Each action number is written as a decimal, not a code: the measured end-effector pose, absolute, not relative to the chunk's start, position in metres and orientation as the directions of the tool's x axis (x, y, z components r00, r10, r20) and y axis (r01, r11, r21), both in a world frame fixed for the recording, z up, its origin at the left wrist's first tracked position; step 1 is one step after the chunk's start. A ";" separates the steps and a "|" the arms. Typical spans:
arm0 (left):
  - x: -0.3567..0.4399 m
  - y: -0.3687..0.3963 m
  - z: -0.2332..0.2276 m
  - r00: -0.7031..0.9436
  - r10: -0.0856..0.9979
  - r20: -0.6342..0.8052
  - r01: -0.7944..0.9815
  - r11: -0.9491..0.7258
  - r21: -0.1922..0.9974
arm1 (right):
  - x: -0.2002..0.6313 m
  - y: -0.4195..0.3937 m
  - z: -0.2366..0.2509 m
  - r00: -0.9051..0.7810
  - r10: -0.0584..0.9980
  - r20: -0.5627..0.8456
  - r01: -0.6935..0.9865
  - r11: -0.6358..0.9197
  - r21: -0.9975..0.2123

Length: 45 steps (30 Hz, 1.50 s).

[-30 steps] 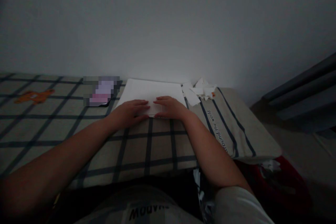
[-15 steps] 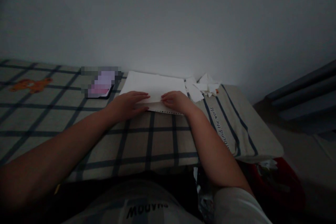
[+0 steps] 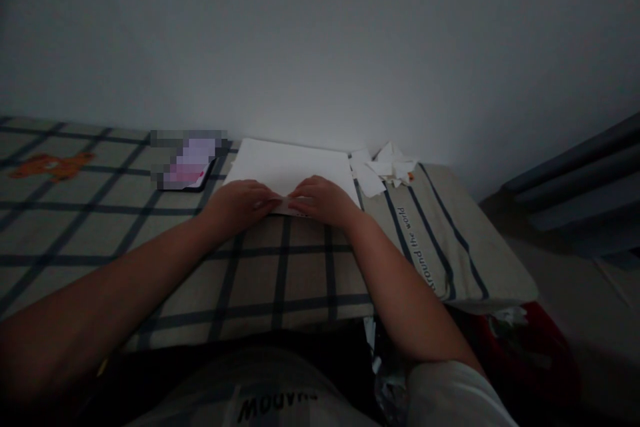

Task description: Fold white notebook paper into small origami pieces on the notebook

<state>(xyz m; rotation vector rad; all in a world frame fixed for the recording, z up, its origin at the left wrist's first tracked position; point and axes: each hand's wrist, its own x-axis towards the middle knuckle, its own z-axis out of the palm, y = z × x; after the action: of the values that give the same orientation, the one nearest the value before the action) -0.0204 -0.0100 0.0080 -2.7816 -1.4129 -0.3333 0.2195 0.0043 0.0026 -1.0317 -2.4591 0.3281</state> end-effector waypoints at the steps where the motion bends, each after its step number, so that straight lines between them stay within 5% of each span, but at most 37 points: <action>1: -0.020 -0.011 0.007 0.583 0.788 0.198 0.787 -0.608 0.104 | 0.216 0.004 0.003 -0.634 0.708 0.311 0.600 0.704 -0.380; 8: -0.033 -0.002 -0.001 0.539 0.804 0.251 0.756 -0.593 0.275 | 0.219 0.008 0.001 -0.636 0.718 0.282 0.570 0.683 -0.456; 25: -0.028 -0.006 0.008 0.631 0.757 0.167 0.745 -0.652 0.138 | 0.224 0.005 0.002 -0.364 0.925 0.108 0.498 0.292 -0.817; 36: -0.033 -0.005 -0.003 0.555 0.799 0.232 0.763 -0.600 0.241 | 0.223 0.000 0.016 -0.501 0.864 0.037 0.477 0.312 -0.822; 45: -0.031 -0.008 0.005 0.549 0.814 0.191 0.779 -0.580 0.237 | 0.222 0.008 0.004 -0.394 0.914 0.098 0.490 0.300 -0.819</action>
<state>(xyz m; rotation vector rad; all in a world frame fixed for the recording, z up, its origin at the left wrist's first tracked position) -0.0307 -0.0081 0.0049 -2.8725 -1.4851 -0.4608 0.2223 0.0081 0.0041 -1.2443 -2.0036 0.9700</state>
